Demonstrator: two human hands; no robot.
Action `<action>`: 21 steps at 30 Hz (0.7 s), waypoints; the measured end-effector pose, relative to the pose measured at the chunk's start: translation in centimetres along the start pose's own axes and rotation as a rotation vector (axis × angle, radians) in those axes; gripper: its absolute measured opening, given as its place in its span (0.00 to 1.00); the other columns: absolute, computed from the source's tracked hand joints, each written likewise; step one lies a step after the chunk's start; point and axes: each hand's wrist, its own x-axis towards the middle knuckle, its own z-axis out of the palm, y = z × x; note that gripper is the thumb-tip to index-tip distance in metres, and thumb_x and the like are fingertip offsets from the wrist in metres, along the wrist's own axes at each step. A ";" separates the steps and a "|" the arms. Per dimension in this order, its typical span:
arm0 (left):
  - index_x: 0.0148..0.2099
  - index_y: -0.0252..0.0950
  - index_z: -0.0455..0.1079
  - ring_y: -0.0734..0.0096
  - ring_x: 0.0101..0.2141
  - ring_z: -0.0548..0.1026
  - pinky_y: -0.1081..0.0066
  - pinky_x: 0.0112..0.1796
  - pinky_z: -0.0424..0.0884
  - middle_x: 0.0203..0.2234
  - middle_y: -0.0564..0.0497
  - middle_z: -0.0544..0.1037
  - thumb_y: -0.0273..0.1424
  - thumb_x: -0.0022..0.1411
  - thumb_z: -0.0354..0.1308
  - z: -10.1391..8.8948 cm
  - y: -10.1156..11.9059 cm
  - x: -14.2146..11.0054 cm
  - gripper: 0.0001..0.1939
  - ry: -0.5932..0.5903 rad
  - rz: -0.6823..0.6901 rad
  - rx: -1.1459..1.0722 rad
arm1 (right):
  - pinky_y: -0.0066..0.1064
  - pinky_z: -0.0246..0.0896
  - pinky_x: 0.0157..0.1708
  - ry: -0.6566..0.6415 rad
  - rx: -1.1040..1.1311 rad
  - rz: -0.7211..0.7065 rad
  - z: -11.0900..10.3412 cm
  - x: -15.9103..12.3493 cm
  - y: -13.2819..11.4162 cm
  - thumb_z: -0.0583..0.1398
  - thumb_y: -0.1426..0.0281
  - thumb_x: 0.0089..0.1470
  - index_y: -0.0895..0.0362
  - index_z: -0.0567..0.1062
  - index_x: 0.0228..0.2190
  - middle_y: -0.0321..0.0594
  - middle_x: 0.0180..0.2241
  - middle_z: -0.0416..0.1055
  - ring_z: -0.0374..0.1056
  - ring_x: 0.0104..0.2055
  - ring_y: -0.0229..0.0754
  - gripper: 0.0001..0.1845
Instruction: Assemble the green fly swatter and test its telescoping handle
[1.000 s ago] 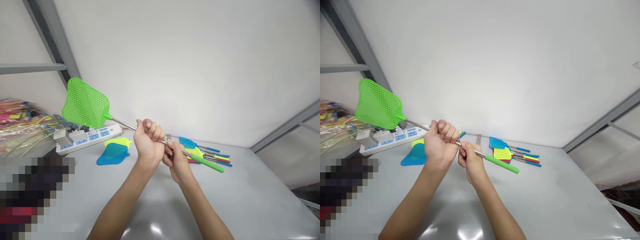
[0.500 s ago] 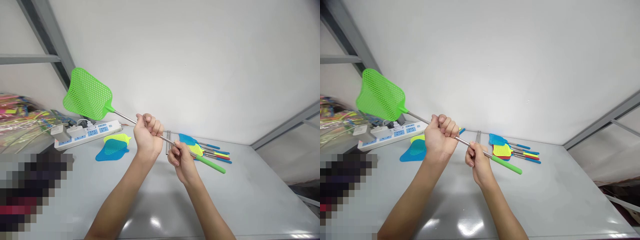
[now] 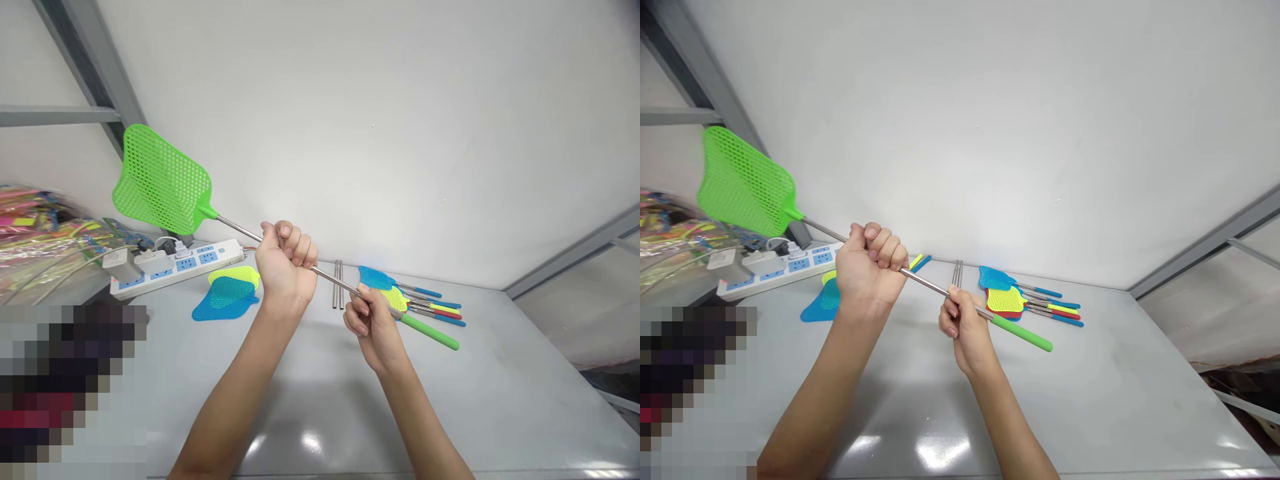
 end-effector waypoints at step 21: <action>0.20 0.35 0.53 0.82 0.09 0.45 0.78 0.11 0.45 0.09 0.60 0.46 0.34 0.64 0.35 -0.3 2.0 0.8 0.20 0.024 0.050 -0.052 | 0.28 0.34 0.18 0.022 -0.093 -0.004 -1.7 -0.3 -1.9 0.53 0.69 0.49 0.56 0.51 0.13 0.27 0.13 0.41 0.39 0.14 0.29 0.19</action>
